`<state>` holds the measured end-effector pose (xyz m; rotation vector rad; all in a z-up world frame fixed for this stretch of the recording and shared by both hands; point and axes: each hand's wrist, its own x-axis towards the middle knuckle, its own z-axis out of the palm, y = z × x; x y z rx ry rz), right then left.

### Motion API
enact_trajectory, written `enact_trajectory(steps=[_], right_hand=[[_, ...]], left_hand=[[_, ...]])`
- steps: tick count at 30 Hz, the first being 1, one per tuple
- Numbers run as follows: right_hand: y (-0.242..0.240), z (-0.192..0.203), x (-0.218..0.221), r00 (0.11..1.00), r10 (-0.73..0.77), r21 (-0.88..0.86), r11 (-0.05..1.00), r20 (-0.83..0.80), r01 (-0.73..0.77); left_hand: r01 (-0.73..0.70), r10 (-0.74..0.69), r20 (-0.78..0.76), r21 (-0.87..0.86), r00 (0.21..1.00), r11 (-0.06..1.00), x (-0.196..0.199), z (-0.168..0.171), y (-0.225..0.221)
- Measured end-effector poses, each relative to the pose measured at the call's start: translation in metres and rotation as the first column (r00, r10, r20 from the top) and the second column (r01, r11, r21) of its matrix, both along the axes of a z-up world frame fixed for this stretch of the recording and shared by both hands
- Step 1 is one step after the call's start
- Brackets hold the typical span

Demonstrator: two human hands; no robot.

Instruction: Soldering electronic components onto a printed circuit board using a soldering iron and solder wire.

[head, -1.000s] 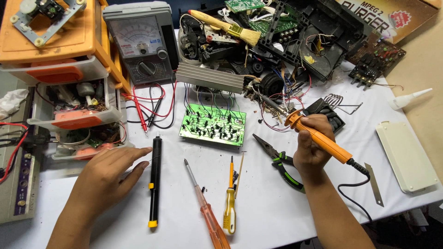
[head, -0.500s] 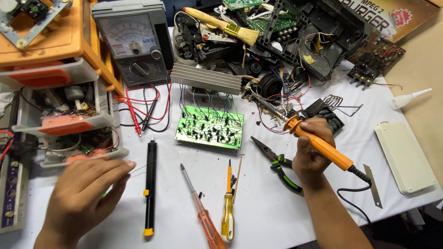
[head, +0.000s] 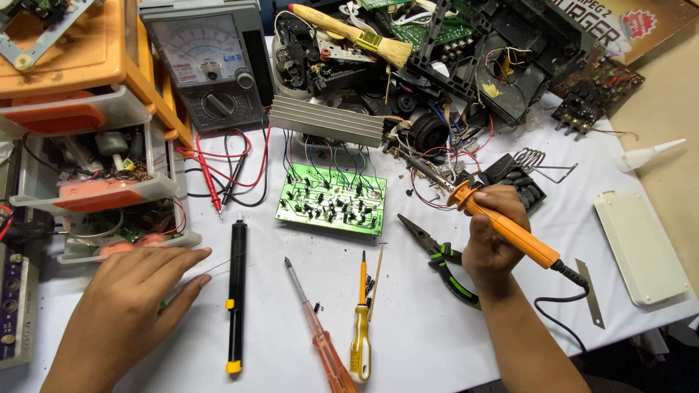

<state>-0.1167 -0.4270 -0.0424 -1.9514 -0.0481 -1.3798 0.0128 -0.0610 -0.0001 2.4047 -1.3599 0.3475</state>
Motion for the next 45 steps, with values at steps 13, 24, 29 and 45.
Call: enact_trajectory(steps=[13, 24, 29, 45], right_hand=[[0.000, 0.005, -0.004, 1.000, -0.008, -0.010, 1.000, -0.010, 0.008], [-0.002, 0.003, -0.001, 1.000, -0.005, -0.022, 1.000, 0.011, 0.005], [0.000, 0.005, 0.000, 0.999, 0.011, -0.025, 1.000, 0.031, -0.010], [0.001, 0.006, 0.001, 0.999, 0.000, -0.021, 1.000, 0.038, 0.001]], left_hand=[[-0.028, 0.036, -0.099, 0.081, 0.994, 0.996, 0.004, -0.020, 0.008], [-0.090, 0.137, -0.209, 0.220, 0.968, 0.971, 0.007, -0.029, 0.010], [-0.109, 0.168, -0.201, 0.273, 0.965, 0.956, 0.008, -0.032, 0.012], [-0.130, 0.216, -0.267, 0.306, 0.939, 0.943, 0.010, -0.030, 0.010]])
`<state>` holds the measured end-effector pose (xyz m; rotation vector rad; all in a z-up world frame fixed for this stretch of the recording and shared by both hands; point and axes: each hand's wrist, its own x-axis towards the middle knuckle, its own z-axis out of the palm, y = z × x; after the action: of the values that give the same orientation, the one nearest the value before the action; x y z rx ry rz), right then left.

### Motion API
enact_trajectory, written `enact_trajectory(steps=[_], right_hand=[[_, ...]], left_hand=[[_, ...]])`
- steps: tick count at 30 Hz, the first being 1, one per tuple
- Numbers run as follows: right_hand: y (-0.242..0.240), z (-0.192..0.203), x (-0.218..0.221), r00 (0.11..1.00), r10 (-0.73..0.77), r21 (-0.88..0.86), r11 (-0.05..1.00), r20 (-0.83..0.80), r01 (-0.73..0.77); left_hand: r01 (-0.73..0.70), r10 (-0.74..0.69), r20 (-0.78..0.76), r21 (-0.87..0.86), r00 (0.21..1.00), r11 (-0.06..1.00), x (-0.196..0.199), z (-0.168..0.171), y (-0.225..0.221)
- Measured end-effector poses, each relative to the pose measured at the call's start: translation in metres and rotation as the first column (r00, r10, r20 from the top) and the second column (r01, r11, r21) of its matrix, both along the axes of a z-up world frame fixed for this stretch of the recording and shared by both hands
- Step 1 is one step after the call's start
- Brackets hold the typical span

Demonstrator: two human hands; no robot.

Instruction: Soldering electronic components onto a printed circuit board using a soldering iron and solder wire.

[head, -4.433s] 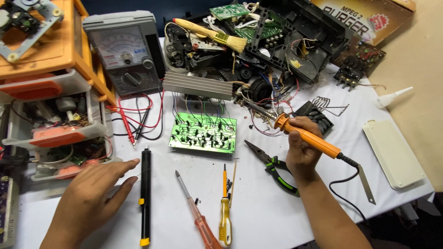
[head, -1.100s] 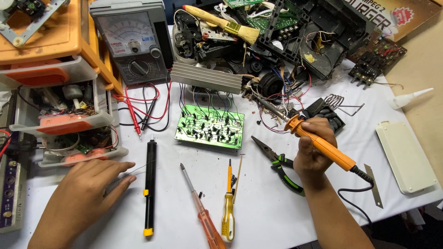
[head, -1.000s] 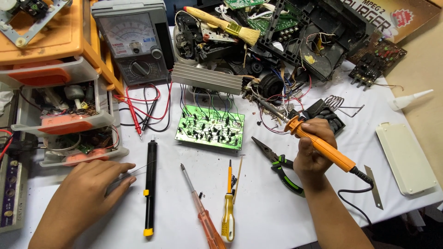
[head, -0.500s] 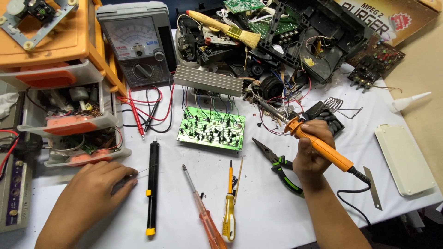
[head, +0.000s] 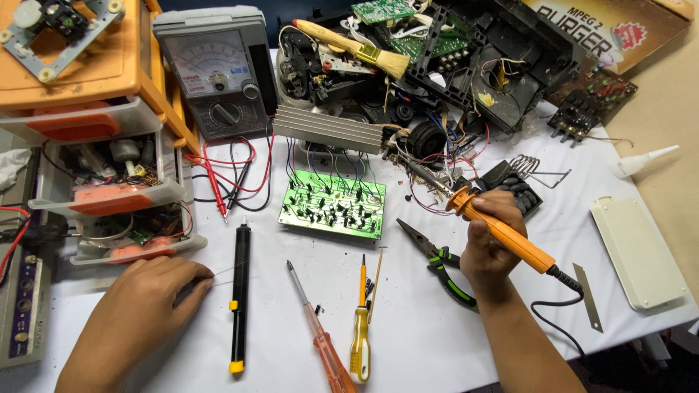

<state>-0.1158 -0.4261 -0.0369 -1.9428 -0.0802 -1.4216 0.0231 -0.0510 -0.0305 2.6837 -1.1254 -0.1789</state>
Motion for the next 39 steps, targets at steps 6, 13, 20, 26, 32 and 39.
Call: enact_trajectory(steps=[6, 13, 20, 26, 32, 39], right_hand=[[-0.001, 0.001, -0.003, 1.000, 0.001, 0.006, 1.000, 0.006, -0.001], [-0.001, 0.000, -0.001, 1.000, -0.011, 0.008, 1.000, 0.007, 0.011], [-0.001, -0.001, 0.000, 1.000, -0.006, 0.015, 1.000, -0.005, 0.006], [-0.001, -0.005, 0.002, 1.000, 0.016, 0.025, 1.000, -0.010, -0.015], [-0.006, -0.013, 0.003, 1.000, -0.011, 0.057, 0.998, 0.024, 0.009], [-0.007, -0.016, 0.005, 0.998, -0.001, 0.075, 0.997, 0.068, -0.004]], left_hand=[[-0.069, 0.067, -0.079, -0.024, 0.995, 0.997, -0.002, 0.005, 0.000], [-0.115, 0.115, -0.007, -0.092, 0.993, 0.989, -0.009, 0.010, -0.001], [-0.006, 0.017, 0.042, -0.242, 0.999, 0.970, -0.007, 0.007, -0.010], [0.142, -0.105, 0.173, -0.221, 0.979, 0.965, -0.007, 0.013, -0.021], [0.173, -0.136, 0.189, -0.196, 0.973, 0.965, -0.016, 0.018, -0.016], [0.151, -0.061, 0.349, -0.238, 0.935, 0.959, -0.020, -0.003, -0.008]])
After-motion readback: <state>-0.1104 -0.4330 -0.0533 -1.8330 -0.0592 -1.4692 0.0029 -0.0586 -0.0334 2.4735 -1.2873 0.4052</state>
